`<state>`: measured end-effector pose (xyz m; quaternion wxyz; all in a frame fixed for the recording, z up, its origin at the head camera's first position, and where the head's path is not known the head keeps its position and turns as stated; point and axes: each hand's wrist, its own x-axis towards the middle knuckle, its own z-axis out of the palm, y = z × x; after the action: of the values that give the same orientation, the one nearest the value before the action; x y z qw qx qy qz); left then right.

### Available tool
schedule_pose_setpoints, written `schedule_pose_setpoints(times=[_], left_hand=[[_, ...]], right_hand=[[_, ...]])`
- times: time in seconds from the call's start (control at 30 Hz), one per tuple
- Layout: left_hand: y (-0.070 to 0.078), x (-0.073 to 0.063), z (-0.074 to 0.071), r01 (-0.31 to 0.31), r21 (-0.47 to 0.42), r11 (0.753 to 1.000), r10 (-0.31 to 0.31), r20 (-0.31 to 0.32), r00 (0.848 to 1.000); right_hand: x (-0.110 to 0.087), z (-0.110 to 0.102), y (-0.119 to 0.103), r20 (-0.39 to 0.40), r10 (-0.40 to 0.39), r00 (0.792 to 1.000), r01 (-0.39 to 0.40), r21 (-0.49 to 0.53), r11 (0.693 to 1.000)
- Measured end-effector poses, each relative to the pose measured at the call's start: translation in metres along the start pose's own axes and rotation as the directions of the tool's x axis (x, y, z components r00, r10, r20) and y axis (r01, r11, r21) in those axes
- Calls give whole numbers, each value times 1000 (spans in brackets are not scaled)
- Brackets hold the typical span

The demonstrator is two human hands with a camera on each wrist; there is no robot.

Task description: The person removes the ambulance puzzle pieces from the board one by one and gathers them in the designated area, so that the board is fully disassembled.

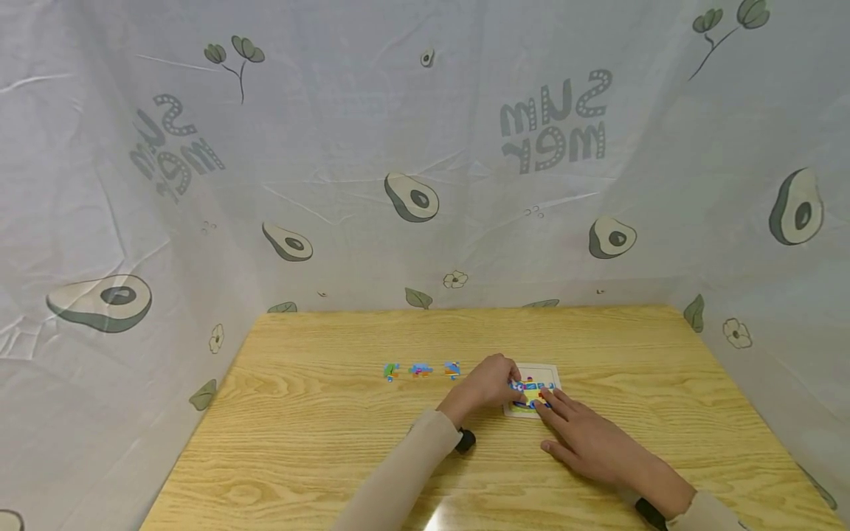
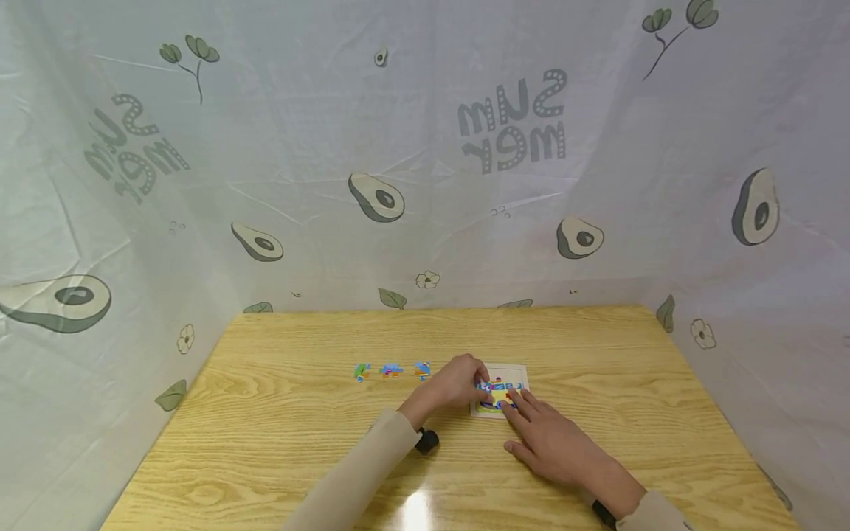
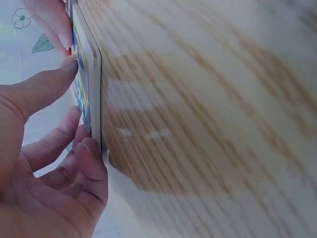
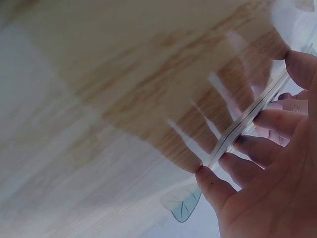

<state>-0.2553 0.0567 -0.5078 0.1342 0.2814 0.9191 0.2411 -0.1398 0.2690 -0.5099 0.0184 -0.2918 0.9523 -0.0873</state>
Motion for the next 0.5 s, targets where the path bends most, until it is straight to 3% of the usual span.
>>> schedule_pose_setpoints(times=[0.5], left_hand=[[1,-2,-1,22,-29,999,-22,11,1000]], right_hand=[[0,-1,0,3,-10,1000,10,12,1000]])
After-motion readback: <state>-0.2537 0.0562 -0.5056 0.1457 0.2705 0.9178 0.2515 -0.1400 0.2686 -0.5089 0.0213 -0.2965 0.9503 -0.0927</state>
